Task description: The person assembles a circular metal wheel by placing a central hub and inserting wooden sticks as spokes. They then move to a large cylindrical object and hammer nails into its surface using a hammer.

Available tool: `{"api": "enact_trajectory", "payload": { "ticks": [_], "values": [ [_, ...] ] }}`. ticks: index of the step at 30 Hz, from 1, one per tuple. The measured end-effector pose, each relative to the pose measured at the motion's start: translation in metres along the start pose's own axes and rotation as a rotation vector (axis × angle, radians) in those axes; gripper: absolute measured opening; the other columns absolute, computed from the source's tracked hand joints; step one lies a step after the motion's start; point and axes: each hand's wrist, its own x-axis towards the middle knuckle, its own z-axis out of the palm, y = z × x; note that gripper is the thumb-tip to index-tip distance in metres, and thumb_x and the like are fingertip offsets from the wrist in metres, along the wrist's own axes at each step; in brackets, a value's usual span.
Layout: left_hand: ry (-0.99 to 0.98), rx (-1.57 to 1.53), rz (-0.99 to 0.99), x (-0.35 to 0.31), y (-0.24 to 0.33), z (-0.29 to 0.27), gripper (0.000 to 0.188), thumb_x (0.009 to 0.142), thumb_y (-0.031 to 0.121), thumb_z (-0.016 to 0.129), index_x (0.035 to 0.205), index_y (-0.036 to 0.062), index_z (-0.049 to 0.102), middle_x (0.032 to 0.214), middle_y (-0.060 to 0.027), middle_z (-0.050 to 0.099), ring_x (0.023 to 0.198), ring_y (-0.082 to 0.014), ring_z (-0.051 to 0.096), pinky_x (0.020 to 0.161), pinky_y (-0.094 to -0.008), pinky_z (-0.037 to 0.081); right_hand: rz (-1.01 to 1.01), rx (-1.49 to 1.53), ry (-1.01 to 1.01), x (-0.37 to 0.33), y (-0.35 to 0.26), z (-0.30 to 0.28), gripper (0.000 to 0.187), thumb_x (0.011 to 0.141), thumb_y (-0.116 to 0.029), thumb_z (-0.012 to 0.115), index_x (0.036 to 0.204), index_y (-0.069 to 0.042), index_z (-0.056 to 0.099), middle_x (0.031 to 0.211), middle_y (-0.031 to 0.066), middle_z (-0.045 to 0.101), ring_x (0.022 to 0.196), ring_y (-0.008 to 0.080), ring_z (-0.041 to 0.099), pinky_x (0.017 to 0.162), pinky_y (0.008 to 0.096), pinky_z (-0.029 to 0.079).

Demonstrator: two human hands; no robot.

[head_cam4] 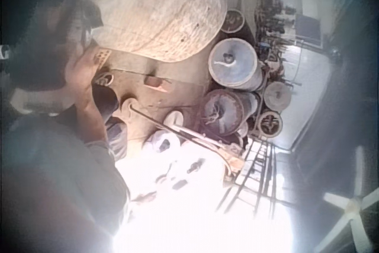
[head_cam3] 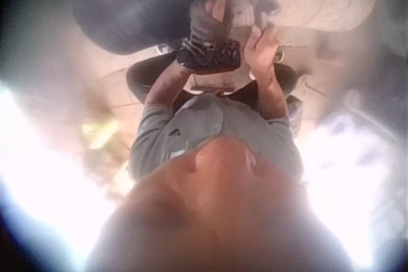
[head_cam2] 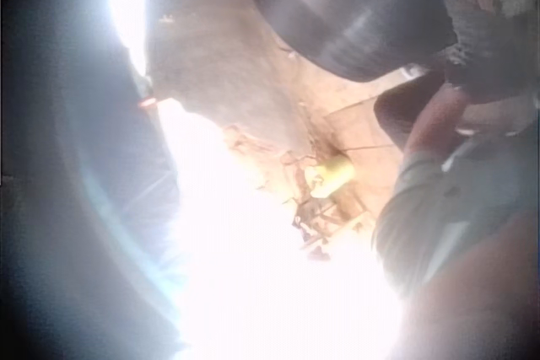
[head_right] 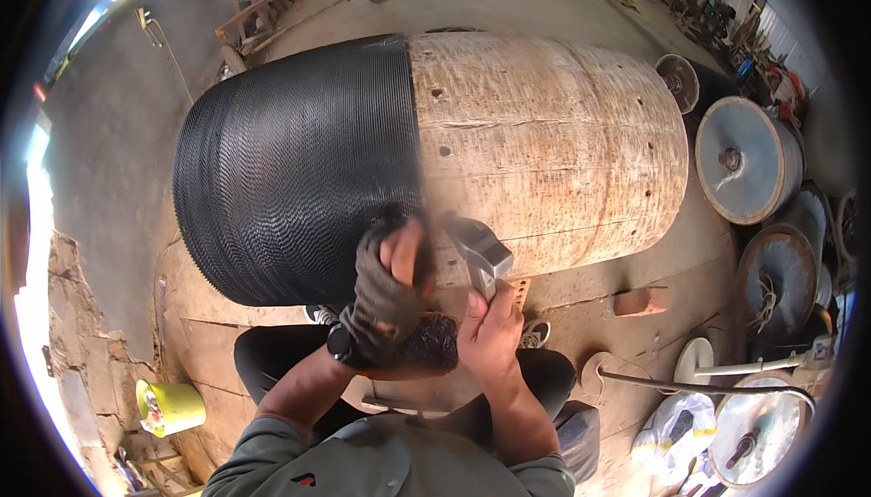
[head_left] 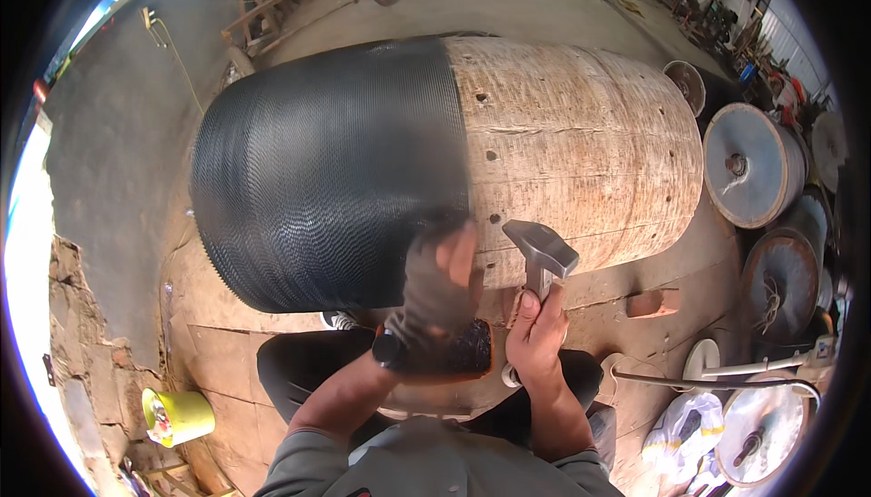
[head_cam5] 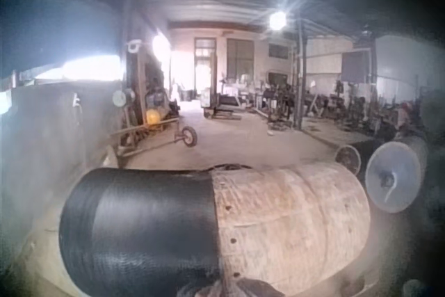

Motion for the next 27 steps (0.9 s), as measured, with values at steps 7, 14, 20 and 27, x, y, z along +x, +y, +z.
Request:
{"api": "enact_trajectory", "payload": {
  "ticks": [7,14,20,27],
  "values": [
    [-0.656,-0.259,-0.071,-0.104,0.015,0.005,0.017,0.087,0.018,0.067,0.098,0.0055,0.069,0.1,-0.0119,0.067,0.093,-0.0321,0.067,0.079,-0.0464,0.054,0.05,0.192,0.032,0.003,-0.002,0.004,0.027,0.108,-0.021,0.054,0.091,0.0,0.048,0.063,0.0162,0.05,0.055,0.0205,0.055,0.05,0.0422,0.04],
    [-0.84,-0.341,-0.19,-0.113,0.014,0.019,0.008,0.084,0.015,0.067,0.088,0.0082,0.069,0.089,-0.0143,0.07,0.082,-0.0337,0.07,0.07,-0.0448,0.056,0.02,0.031,-0.091,0.009,-0.003,0.008,0.027,0.109,-0.022,0.051,0.094,-0.001,0.048,0.064,-0.0013,0.05,0.053,0.0122,0.047,0.047,0.0305,0.035],
    [-0.748,-0.594,-0.584,-0.112,0.028,0.023,0.01,0.083,0.001,0.062,0.081,0.0084,0.069,0.076,-0.0105,0.07,0.071,-0.0247,0.071,0.065,-0.0388,0.055,-0.081,0.286,0.107,0.005,0.003,0.016,0.031,0.111,-0.027,0.045,0.094,-0.003,0.053,0.074,0.003,0.049,0.061,0.0103,0.044,0.053,0.0255,0.036],
    [-0.68,-0.637,-0.599,-0.111,0.033,0.023,0.006,0.079,0.0,0.065,0.079,0.0047,0.068,0.067,-0.0109,0.067,0.063,-0.0256,0.069,0.059,-0.0417,0.054,-0.073,0.597,0.225,-0.003,0.0,0.012,0.03,0.112,-0.032,0.044,0.106,-0.003,0.05,0.072,0.0025,0.049,0.056,0.0114,0.044,0.049,0.0249,0.035]
  ]
}}
